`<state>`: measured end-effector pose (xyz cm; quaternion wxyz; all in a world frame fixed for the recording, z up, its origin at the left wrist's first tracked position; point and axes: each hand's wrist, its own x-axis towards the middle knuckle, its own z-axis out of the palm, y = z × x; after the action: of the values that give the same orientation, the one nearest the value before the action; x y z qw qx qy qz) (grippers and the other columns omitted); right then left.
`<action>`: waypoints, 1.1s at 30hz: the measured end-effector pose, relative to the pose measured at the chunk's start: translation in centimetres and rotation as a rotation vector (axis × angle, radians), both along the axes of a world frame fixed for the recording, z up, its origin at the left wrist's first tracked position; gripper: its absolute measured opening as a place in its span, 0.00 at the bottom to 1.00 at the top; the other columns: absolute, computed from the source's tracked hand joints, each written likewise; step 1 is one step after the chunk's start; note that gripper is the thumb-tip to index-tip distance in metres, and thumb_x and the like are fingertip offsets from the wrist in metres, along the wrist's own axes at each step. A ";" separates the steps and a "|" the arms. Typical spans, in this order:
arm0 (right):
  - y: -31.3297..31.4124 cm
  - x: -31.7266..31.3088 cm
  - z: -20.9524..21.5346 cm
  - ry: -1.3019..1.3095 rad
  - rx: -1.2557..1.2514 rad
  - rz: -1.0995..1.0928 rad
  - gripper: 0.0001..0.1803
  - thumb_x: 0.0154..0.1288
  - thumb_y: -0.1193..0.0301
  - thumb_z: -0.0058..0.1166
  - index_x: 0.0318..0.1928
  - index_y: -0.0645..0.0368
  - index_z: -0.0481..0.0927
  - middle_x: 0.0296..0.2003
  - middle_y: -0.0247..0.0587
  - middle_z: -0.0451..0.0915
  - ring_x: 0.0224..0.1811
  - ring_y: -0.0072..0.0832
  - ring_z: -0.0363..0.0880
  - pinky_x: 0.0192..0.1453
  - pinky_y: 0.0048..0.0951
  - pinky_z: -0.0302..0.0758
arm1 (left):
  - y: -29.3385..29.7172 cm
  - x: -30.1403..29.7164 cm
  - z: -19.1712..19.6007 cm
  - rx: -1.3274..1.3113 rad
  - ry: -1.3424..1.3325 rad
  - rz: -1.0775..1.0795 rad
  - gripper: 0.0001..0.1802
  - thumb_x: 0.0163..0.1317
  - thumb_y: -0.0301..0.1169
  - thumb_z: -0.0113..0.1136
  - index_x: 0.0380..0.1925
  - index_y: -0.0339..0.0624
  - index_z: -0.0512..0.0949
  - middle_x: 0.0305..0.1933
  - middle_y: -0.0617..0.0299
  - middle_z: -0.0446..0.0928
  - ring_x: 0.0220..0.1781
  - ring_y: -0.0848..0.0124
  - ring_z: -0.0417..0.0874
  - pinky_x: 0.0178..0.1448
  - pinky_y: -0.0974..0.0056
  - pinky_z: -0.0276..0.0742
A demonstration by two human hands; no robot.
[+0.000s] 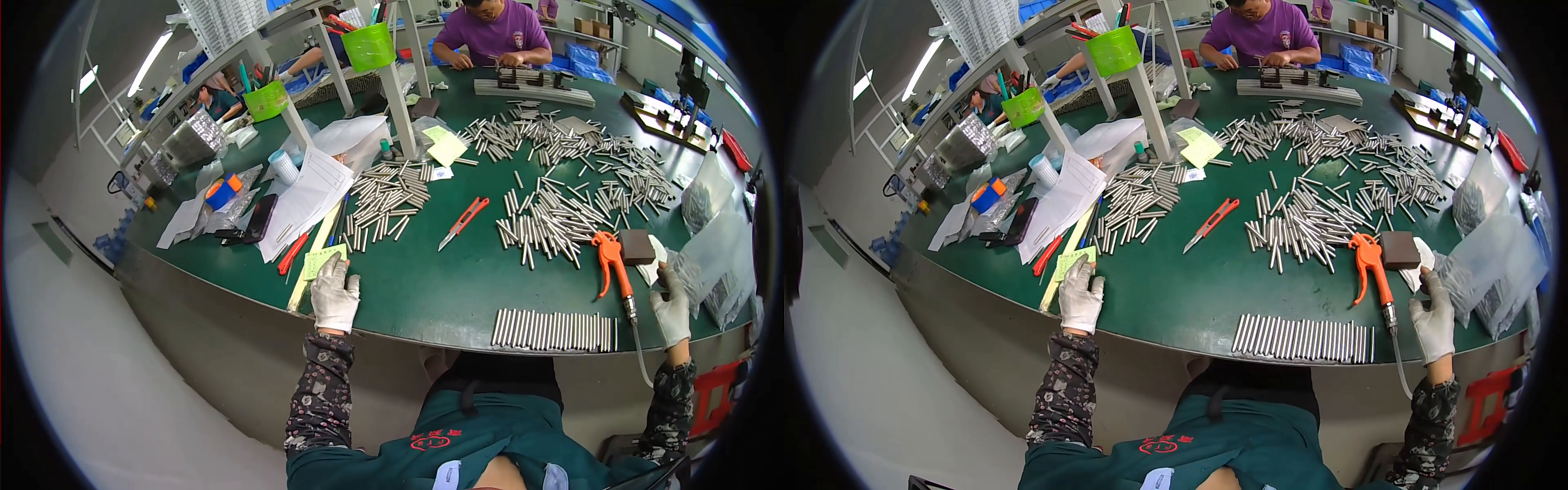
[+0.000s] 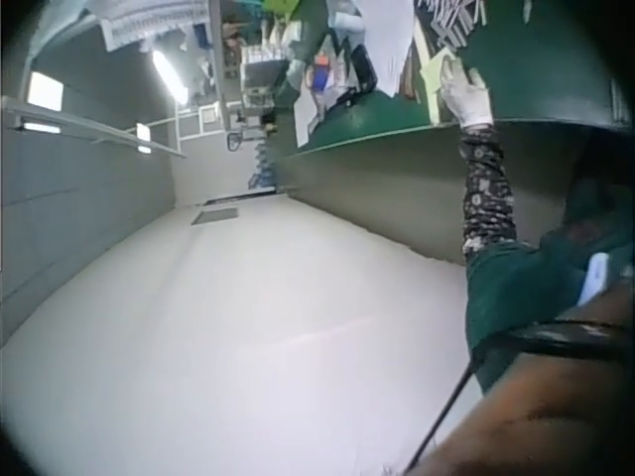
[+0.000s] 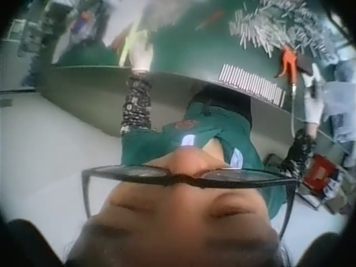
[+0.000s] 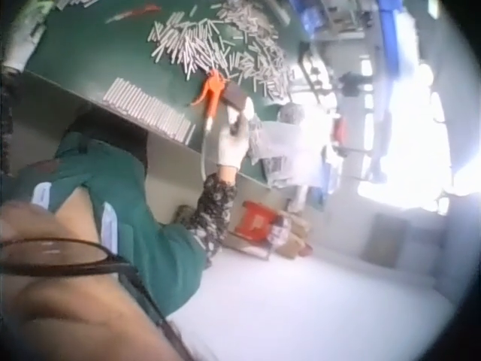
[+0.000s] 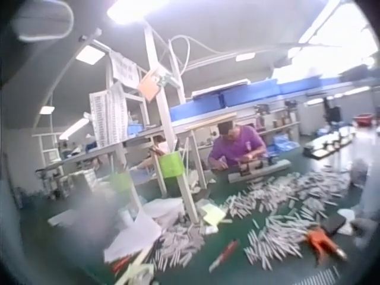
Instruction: Sorting and bundling small metal cylindrical pins at a factory workbench.
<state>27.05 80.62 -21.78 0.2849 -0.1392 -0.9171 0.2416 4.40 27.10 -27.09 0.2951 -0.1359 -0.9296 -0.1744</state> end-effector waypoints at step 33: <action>-13.5 12.1 9.6 -0.084 0.227 0.035 0.12 0.55 0.79 0.53 0.42 0.64 0.79 0.36 0.41 0.77 0.35 0.28 0.73 0.41 0.25 0.68 | -1.0 -2.2 -1.4 0.244 -0.042 -0.037 0.14 0.59 0.29 0.54 0.45 0.37 0.77 0.43 0.55 0.79 0.45 0.63 0.80 0.52 0.65 0.73</action>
<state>39.18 67.10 -12.19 0.2558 -0.0998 -0.9520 0.1353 2.15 26.14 -28.52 0.2868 -0.1125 -0.9046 -0.2946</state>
